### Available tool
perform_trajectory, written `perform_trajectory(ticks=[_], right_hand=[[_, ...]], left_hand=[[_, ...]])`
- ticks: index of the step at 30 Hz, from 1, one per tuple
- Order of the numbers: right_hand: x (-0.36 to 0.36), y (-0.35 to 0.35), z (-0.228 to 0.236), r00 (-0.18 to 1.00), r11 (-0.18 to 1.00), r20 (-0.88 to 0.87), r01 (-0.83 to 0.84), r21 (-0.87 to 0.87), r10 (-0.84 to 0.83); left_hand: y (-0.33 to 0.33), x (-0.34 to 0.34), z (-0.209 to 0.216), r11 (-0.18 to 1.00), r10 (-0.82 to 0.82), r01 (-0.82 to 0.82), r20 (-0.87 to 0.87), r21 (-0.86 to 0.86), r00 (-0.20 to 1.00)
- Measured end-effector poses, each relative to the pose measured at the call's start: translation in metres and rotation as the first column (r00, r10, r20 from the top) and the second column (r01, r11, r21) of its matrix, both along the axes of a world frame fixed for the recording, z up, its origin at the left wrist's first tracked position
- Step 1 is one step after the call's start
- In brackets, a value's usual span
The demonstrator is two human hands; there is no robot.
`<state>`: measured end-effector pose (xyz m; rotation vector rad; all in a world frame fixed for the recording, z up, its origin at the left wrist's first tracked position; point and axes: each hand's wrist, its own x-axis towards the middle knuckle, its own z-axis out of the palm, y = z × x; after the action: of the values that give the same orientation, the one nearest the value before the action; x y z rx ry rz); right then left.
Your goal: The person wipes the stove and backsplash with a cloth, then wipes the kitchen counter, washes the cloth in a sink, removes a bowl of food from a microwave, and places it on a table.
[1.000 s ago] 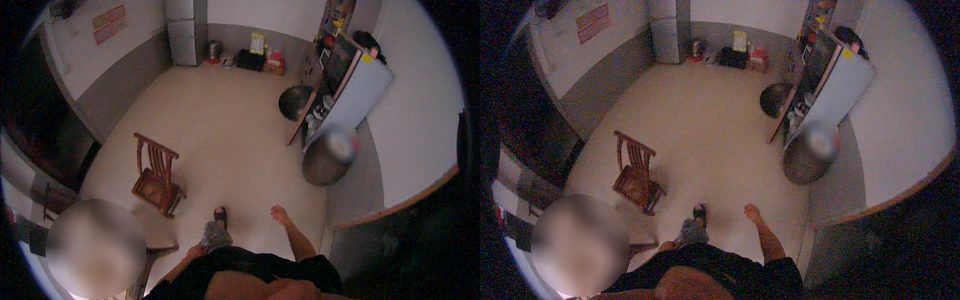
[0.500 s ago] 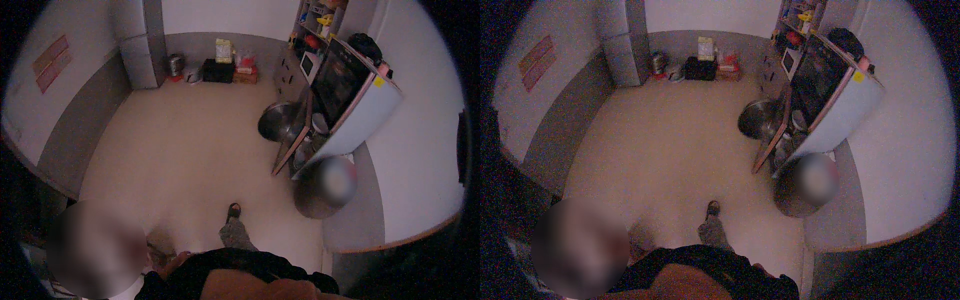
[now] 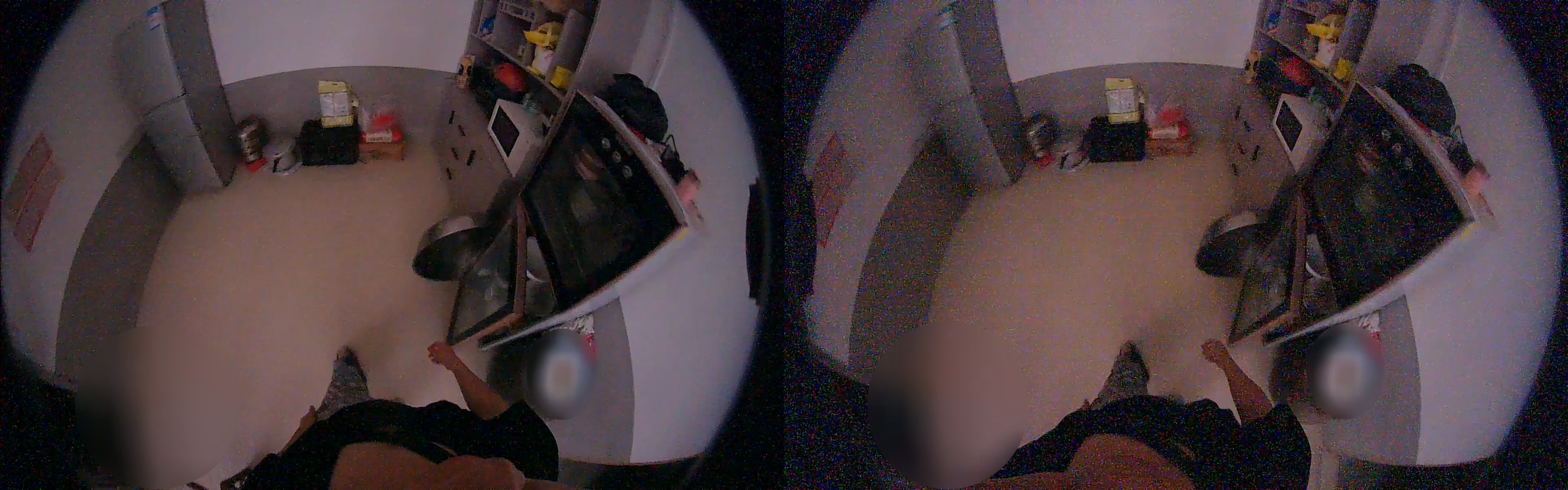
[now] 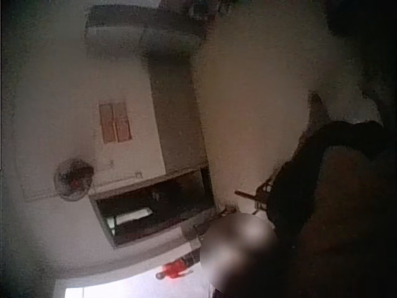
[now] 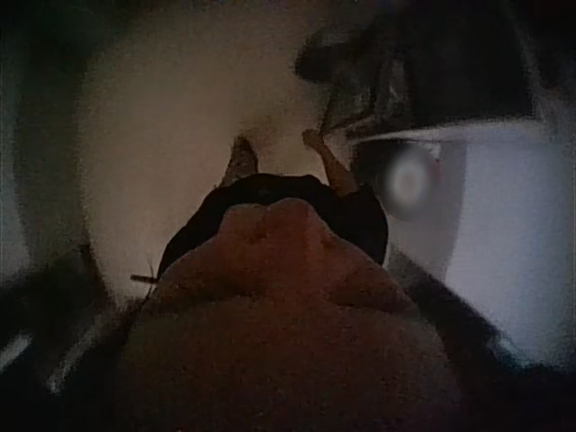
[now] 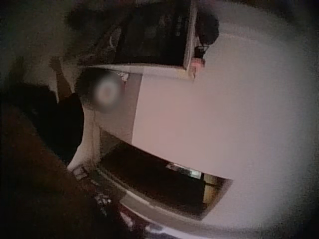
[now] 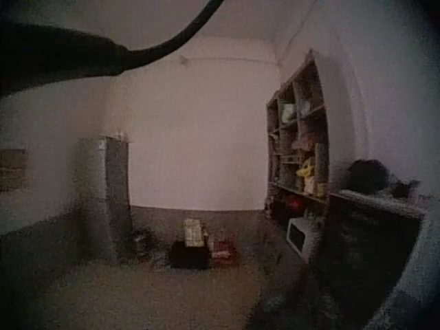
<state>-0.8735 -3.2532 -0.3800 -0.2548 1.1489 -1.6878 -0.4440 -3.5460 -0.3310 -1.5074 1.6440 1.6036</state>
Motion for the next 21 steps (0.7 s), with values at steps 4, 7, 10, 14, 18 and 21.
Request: perform_trajectory(ticks=[4, 7, 10, 14, 18, 21], right_hand=[[-0.06, -0.091, 0.065, 0.971, 0.971, -0.014, 0.238, 0.024, -0.238], [-0.11, -0.119, 0.061, 0.936, 0.952, 0.198, 0.304, -0.041, -0.29], [-0.196, -0.098, 0.006, 0.939, 0.963, 0.217, 0.246, 0.112, -0.265], [-0.316, -0.096, 0.02, 0.875, 0.87, 0.041, 0.475, 0.133, -0.483], [-0.468, -0.119, 0.072, 0.731, 0.712, -0.335, 0.672, 0.203, -0.595], [-0.589, -0.132, 0.13, 0.286, 0.639, -0.938, 0.763, 0.098, -0.198]], left_hand=[[-0.082, -0.087, -0.014, 0.986, 0.146, -0.149, 0.04, 0.078, 0.988], [-0.166, -0.177, -0.015, 0.977, 0.176, -0.179, 0.04, 0.114, 0.984], [-0.244, -0.267, -0.007, 0.963, 0.224, -0.224, 0.019, 0.147, 0.974], [-0.312, -0.397, 0.024, 0.938, 0.33, -0.323, -0.046, 0.124, 0.943], [-0.361, -0.519, 0.034, 0.957, 0.288, -0.285, -0.232, 0.046, 0.929], [-0.398, -0.581, -0.008, 0.887, 0.439, -0.345, -0.328, 0.306, 0.836]])
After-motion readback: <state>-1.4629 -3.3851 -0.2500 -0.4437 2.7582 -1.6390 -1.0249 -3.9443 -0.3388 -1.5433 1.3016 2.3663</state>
